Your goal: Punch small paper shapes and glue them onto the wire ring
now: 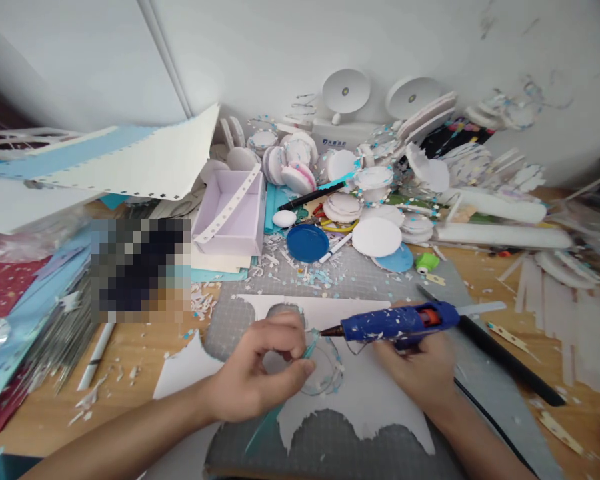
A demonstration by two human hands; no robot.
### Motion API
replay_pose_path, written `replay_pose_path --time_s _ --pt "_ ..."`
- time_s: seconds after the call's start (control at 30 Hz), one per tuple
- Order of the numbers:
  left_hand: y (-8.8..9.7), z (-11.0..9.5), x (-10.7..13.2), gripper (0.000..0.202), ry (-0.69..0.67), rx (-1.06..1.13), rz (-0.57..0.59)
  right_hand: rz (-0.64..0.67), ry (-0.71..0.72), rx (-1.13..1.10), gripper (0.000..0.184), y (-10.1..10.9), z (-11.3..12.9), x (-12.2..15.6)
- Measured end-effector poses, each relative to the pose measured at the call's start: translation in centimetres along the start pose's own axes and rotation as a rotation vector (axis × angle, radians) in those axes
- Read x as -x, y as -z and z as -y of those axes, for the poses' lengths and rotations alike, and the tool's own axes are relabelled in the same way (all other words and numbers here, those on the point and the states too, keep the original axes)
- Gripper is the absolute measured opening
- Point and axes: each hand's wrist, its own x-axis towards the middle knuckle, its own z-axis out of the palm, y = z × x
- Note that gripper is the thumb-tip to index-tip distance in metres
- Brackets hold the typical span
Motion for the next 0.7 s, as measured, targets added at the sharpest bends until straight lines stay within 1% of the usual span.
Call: replay_pose_path --time_s 0.1,0.17,0.23,0.33,0.43,0.5,0.53,0.57,0.63,0.67,0.7 --pt "0.0 0.0 0.0 0.028 0.023 0.006 0.018 -0.026 0.049 0.021 0.014 0.0 -0.2 0.0" --pt "-0.1 -0.1 0.1 0.028 0.025 0.010 0.018 -0.039 0.033 0.030 0.016 -0.1 -0.3 0.1" --pt "-0.2 0.0 0.1 0.028 0.028 0.021 0.014 -0.032 -0.034 0.022 0.013 -0.2 -0.2 0.1" --pt "-0.3 0.0 0.2 0.028 0.042 0.049 0.010 -0.042 -0.137 -0.037 0.016 -0.2 -0.1 0.0" --pt "-0.3 0.0 0.2 0.029 0.055 0.095 -0.029 -0.073 -0.224 -0.101 0.014 1.0 -1.0 -0.6" --pt "-0.2 -0.1 0.2 0.030 0.076 0.135 -0.066 -0.113 -0.315 -0.130 0.014 2.7 -2.5 -1.1" --pt "-0.1 -0.1 0.2 0.030 0.096 0.155 -0.080 -0.129 -0.365 -0.132 0.014 3.8 -3.6 -1.3" --pt "-0.1 -0.1 0.2 0.030 0.116 0.178 -0.093 -0.172 -0.405 -0.101 0.014 5.0 -4.9 -1.4" --pt "0.0 0.1 0.2 0.029 0.157 0.221 -0.113 -0.212 -0.450 0.071 0.015 7.2 -7.8 -1.4" --pt "0.1 0.2 0.3 0.029 0.175 0.240 -0.121 -0.251 -0.456 0.178 0.021 8.2 -9.3 -1.4" --pt "0.1 0.4 0.3 0.029 0.186 0.256 -0.129 -0.171 -0.466 0.257 0.023 8.9 -10.8 -1.2"
